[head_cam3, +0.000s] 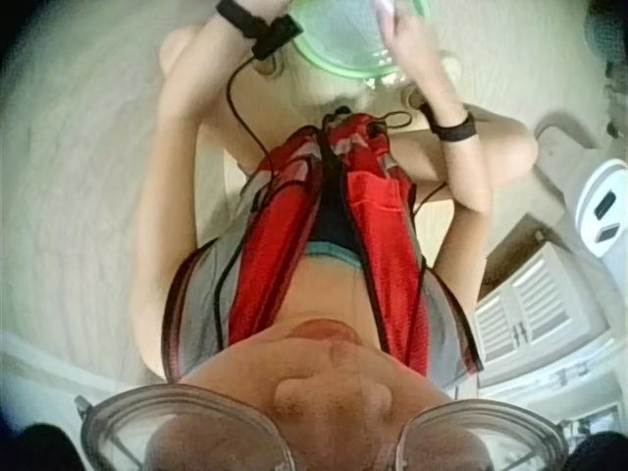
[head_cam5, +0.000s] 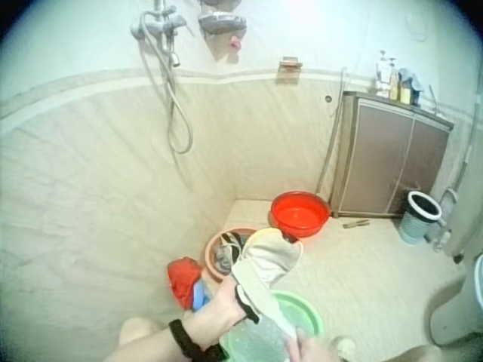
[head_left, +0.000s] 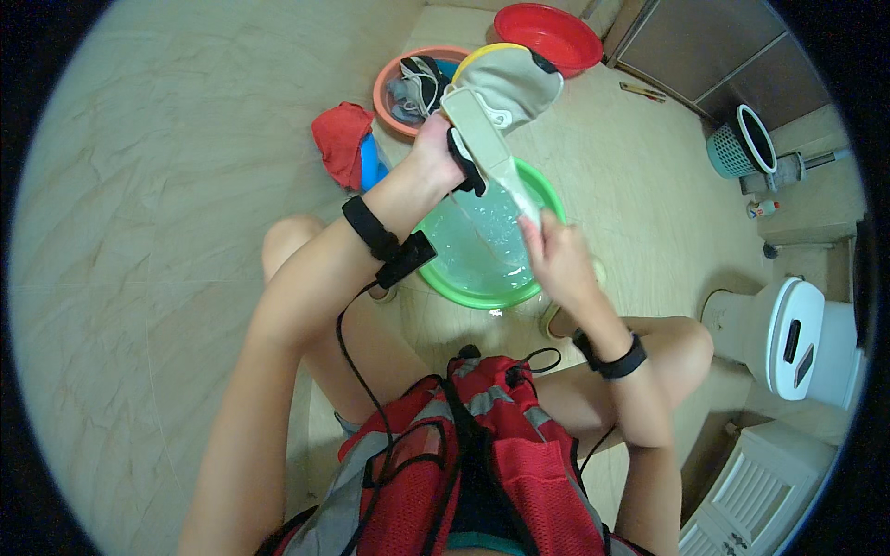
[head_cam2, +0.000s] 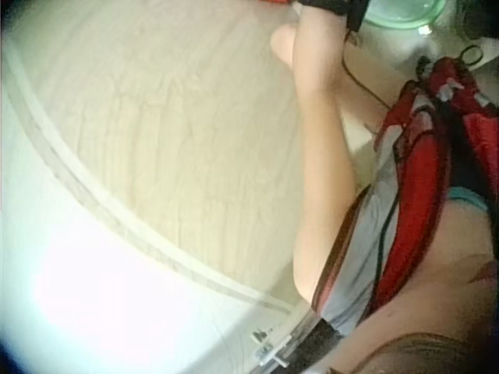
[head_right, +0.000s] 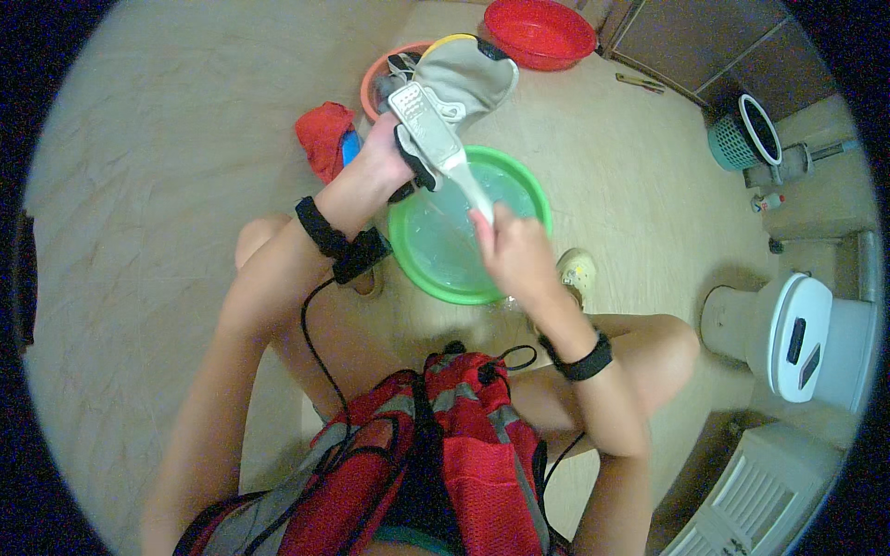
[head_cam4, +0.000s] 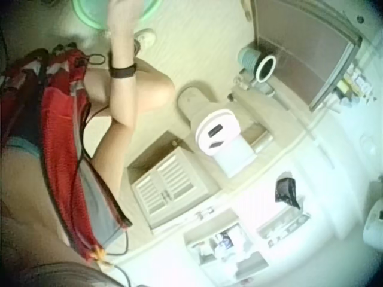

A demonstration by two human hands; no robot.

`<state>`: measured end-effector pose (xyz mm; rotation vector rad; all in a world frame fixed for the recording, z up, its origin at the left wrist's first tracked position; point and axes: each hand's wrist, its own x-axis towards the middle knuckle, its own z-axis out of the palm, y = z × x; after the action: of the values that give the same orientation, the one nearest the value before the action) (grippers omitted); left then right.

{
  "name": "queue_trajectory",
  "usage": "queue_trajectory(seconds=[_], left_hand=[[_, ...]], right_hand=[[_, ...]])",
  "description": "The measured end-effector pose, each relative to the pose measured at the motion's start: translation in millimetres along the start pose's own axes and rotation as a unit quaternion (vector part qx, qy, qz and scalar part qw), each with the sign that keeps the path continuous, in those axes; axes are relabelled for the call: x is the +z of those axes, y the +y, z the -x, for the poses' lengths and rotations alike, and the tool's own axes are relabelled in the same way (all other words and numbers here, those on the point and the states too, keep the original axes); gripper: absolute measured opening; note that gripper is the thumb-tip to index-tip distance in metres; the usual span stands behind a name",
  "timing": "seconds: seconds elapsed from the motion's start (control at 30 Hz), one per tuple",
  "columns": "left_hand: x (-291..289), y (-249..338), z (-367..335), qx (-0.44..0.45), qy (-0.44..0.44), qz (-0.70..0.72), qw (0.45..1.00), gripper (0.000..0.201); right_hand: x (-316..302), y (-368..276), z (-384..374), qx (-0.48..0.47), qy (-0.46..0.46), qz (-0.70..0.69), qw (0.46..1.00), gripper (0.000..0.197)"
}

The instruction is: The person cleans a pair of shoes by scrubbing them with a handheld brush and dipping them into a basin of soapy water.

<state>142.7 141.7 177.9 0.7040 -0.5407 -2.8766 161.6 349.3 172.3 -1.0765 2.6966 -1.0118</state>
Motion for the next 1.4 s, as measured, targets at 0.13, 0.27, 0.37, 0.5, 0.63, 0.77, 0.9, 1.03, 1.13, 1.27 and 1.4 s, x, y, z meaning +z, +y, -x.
queue_trajectory(seconds=[0.13, 0.27, 0.37, 0.5, 0.63, 0.77, 0.9, 1.03, 1.13, 1.27, 1.4], left_hand=[[-3, 2, 4, -0.012, -0.043, -0.039, 0.998, 0.031], [3, 3, 4, -0.008, 0.018, 0.040, 0.999, 0.030], [-11, 5, 6, 0.004, 0.016, -0.031, 0.999, 0.032], [-15, 1, -4, -0.019, -0.018, -0.030, 0.999, 0.031], [-31, 13, -14, -0.035, -0.083, 0.014, 0.996, 0.033], [-14, -3, -9, 0.004, -0.014, 0.003, 1.000, 0.035], [-16, 9, -19, 0.008, -0.041, -0.019, 0.999, 0.040], [-7, 7, -6, -0.049, -0.050, 0.001, 0.998, 0.045], [-19, 5, -6, -0.106, -0.020, -0.100, 0.989, 0.055], [-18, -9, 14, -0.051, -0.045, -0.297, 0.952, 0.031], [-31, -9, 40, 0.097, -0.212, -0.524, 0.819, 0.026]], right_hand=[[-28, 11, -47, -0.005, 0.065, 0.163, 0.984, 0.036], [11, 11, -7, -0.028, 0.008, 0.036, 0.999, 0.037], [11, 12, 6, -0.018, -0.010, 0.033, 0.999, 0.038], [-22, 18, -37, -0.007, 0.108, 0.185, 0.977, 0.039], [18, 9, -7, -0.070, 0.065, 0.150, 0.984, 0.040], [-9, 35, -33, 0.004, 0.147, 0.188, 0.971, 0.042], [-28, 17, -34, 0.045, 0.169, 0.111, 0.978, 0.045], [-56, 35, -32, 0.108, 0.184, -0.106, 0.971, 0.049], [-76, 22, -35, 0.181, 0.102, -0.267, 0.941, 0.049], [-93, 26, -19, 0.154, -0.056, -0.202, 0.966, 0.049], [-59, 33, -5, 0.077, -0.106, -0.065, 0.989, 0.049]])
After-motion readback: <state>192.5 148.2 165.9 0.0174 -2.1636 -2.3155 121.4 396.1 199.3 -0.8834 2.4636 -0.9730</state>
